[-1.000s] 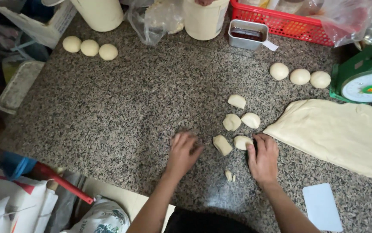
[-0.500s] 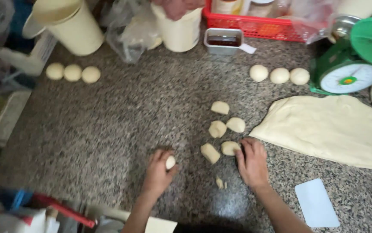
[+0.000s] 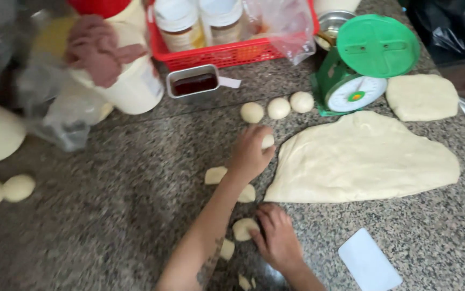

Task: Dividing, weighing, and shaping dough pieces into balls and strips on a granite surface.

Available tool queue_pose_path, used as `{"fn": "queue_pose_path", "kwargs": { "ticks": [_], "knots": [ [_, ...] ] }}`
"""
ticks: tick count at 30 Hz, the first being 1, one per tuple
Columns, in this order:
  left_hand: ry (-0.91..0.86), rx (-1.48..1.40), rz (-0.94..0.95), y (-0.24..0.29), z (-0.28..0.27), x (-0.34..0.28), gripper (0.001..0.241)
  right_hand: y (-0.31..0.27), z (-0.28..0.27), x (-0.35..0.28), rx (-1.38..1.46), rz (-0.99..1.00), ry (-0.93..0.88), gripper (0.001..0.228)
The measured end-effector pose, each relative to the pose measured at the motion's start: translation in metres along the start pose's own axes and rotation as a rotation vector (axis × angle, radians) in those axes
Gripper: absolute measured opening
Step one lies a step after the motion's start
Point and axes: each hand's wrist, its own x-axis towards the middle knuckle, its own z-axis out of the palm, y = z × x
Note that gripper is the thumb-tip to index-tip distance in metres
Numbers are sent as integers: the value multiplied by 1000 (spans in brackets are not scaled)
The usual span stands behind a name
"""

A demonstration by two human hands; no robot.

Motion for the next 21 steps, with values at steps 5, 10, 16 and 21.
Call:
{"fn": "queue_pose_path", "kwargs": {
  "ticks": [5, 10, 16, 21],
  "knots": [
    [-133, 115, -46, -16, 34, 39, 37, 6, 3, 1, 2, 56, -66, 39],
    [-140, 156, -68, -36, 39, 16, 59, 4, 4, -1, -11, 66, -101, 43],
    [81, 149, -238, -30, -70, -57, 27, 6, 7, 0, -39, -31, 13, 41],
    [84, 28, -482, -28, -97, -139, 28, -1, 7, -4, -56, -29, 41, 38]
  ]
}}
